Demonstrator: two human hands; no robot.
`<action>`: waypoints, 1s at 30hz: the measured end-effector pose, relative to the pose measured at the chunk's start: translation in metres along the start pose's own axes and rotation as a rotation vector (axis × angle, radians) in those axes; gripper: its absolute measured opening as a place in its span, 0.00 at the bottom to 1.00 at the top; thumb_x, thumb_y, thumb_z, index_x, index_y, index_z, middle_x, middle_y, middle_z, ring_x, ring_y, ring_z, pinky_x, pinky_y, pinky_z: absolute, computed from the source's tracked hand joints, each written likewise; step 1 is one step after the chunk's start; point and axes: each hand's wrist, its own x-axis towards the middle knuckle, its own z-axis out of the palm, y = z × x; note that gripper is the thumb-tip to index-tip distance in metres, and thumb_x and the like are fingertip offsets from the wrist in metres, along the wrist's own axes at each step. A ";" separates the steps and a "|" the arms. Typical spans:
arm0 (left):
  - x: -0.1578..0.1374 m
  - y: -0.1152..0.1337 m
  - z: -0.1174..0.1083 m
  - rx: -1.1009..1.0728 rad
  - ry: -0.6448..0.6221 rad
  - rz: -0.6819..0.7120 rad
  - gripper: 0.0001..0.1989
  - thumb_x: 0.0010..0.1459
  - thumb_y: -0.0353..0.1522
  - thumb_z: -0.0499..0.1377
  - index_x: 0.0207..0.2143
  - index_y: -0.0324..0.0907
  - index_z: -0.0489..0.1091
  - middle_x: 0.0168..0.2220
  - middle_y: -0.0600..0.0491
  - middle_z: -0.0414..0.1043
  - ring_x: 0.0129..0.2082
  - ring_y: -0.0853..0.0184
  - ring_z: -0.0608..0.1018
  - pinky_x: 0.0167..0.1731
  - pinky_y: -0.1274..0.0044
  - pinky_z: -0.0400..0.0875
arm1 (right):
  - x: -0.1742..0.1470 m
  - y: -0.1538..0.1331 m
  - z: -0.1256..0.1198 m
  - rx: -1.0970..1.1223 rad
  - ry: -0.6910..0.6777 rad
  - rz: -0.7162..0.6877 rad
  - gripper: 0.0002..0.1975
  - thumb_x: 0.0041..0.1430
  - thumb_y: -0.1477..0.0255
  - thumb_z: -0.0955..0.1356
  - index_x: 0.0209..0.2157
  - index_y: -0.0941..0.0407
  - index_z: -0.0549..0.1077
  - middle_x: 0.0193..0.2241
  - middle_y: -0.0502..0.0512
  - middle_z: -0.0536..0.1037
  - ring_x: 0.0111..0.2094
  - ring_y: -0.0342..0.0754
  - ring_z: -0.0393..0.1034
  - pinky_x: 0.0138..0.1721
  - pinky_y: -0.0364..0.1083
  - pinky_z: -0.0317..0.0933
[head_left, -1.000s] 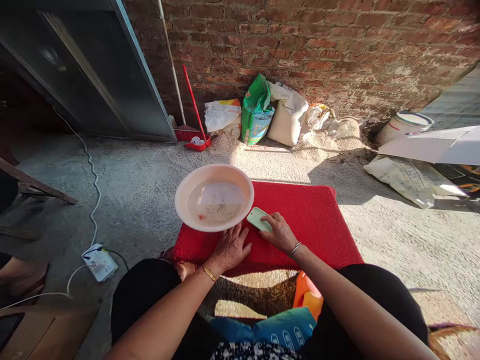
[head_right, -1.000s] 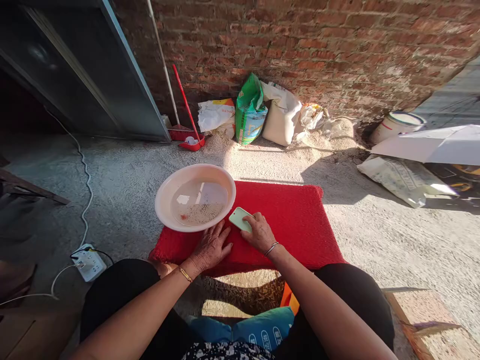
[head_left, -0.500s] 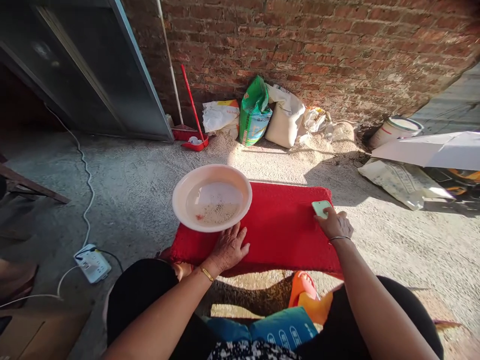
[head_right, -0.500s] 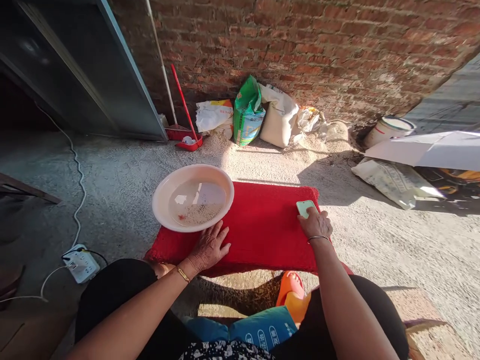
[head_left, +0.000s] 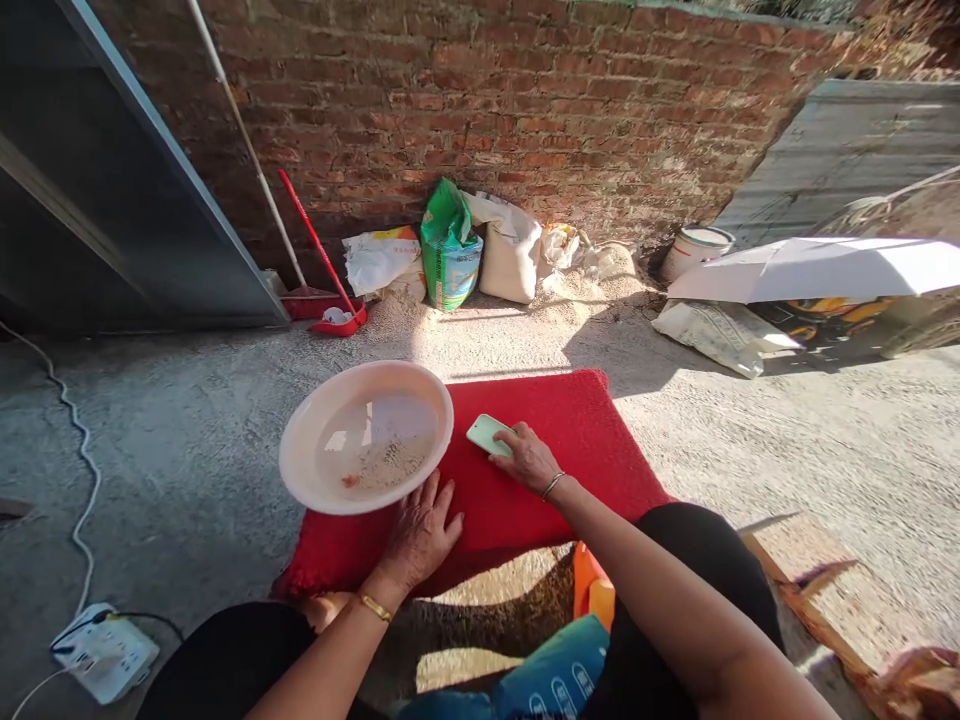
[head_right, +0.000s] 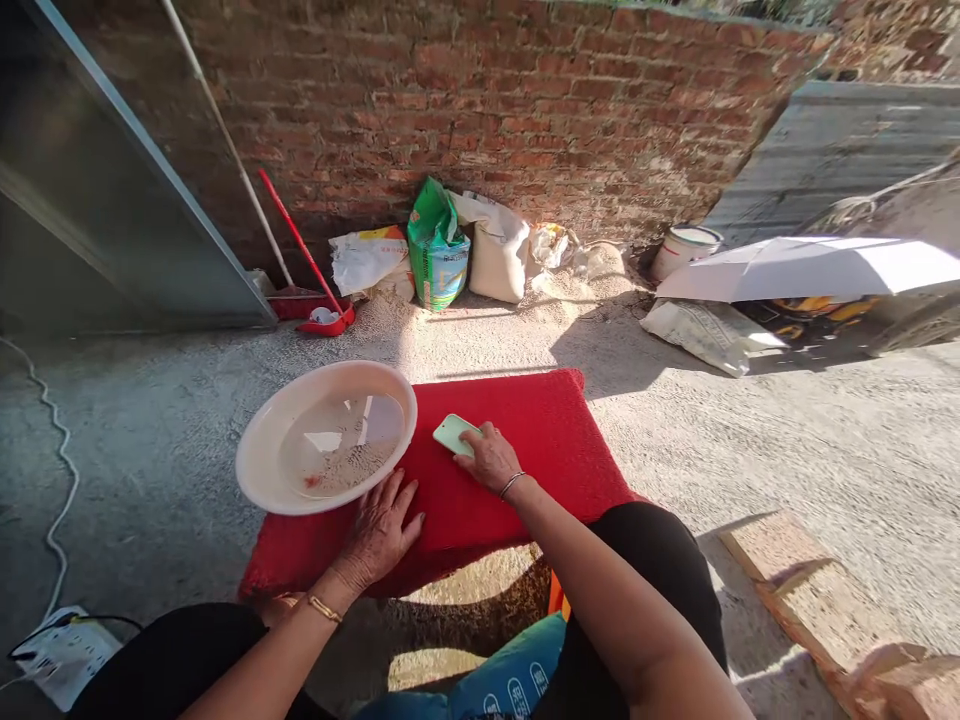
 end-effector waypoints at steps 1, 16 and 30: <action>0.000 0.000 0.000 -0.001 0.003 0.003 0.22 0.58 0.37 0.55 0.53 0.37 0.68 0.58 0.37 0.63 0.58 0.49 0.66 0.55 0.59 0.61 | -0.001 0.012 -0.008 -0.031 0.013 0.089 0.20 0.59 0.60 0.67 0.52 0.49 0.69 0.45 0.58 0.66 0.45 0.50 0.64 0.45 0.47 0.59; -0.005 0.007 -0.001 -0.048 -0.021 -0.080 0.24 0.58 0.39 0.57 0.55 0.41 0.67 0.60 0.40 0.62 0.59 0.51 0.65 0.57 0.61 0.60 | -0.011 0.071 -0.023 0.076 0.215 0.308 0.18 0.54 0.63 0.68 0.46 0.52 0.72 0.37 0.55 0.68 0.40 0.51 0.68 0.45 0.49 0.62; -0.002 0.008 -0.003 -0.014 0.026 -0.052 0.22 0.57 0.36 0.57 0.53 0.40 0.69 0.58 0.40 0.64 0.58 0.51 0.66 0.56 0.60 0.60 | -0.005 0.093 -0.031 -0.059 0.109 0.397 0.22 0.59 0.63 0.65 0.54 0.53 0.70 0.44 0.62 0.68 0.47 0.55 0.67 0.47 0.52 0.61</action>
